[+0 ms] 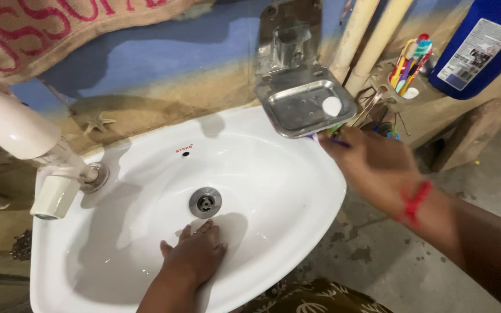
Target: The person scrubs a white bathroom sink with a purple toothbrush, focusing on the basin and drain area. They turn on the tap to rinse the sink and brush, then continue scrubbing before placing the brush on the sink's edge.
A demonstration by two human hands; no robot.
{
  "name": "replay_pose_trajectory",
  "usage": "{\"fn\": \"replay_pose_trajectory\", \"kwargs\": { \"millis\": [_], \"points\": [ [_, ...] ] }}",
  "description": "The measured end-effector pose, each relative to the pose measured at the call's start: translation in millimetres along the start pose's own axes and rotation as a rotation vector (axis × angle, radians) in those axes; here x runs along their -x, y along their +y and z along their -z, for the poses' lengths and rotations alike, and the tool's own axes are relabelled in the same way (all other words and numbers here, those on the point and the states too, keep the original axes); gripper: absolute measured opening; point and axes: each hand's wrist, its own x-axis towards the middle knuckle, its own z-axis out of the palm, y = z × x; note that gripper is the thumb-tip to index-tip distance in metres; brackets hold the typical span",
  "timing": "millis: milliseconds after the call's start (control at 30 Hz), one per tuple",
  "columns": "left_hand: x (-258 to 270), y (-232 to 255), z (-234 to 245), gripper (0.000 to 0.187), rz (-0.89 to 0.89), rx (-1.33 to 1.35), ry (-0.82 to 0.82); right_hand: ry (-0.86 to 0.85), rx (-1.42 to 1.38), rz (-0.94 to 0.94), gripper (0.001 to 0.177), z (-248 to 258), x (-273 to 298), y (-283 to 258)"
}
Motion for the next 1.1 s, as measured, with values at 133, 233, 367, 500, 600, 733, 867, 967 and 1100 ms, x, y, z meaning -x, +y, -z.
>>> {"fn": "replay_pose_trajectory", "kwargs": {
  "millis": [133,233,367,500,600,733,867,967,1100],
  "points": [
    [-0.8,6.1,1.0,0.059,0.006,-0.046,-0.005,-0.237,-0.123,-0.119,0.059,-4.7,22.7,8.3],
    [1.4,5.9,0.8,0.058,-0.004,-0.037,0.003,-0.258,-0.059,-0.149,0.045,8.3,8.2,-6.6],
    [5.4,3.8,1.1,0.057,-0.015,0.011,0.015,-0.19,0.01,-0.088,0.041,33.1,-3.6,-29.5],
    [8.1,-0.6,-1.5,0.056,-0.048,0.032,0.049,-0.614,-0.02,-0.233,0.039,39.9,16.3,-25.1],
    [7.9,-0.1,-1.9,0.055,-0.041,0.048,0.052,-0.466,-0.196,0.007,0.051,32.7,30.7,-19.0],
    [7.5,0.6,3.1,0.059,-0.052,0.063,0.04,-0.567,-0.154,-0.059,0.09,35.8,33.1,-17.6],
    [11.1,-2.1,2.2,0.056,-0.058,0.071,0.023,-0.812,0.078,-0.187,0.047,47.5,40.1,-33.4],
    [12.3,1.1,3.8,0.057,-0.064,0.054,0.019,-0.781,0.021,-0.1,0.05,50.5,48.7,-37.2],
    [13.0,1.1,3.4,0.057,-0.063,0.053,0.041,-0.81,0.088,-0.234,0.038,48.1,49.2,-41.2]
  ]
}}
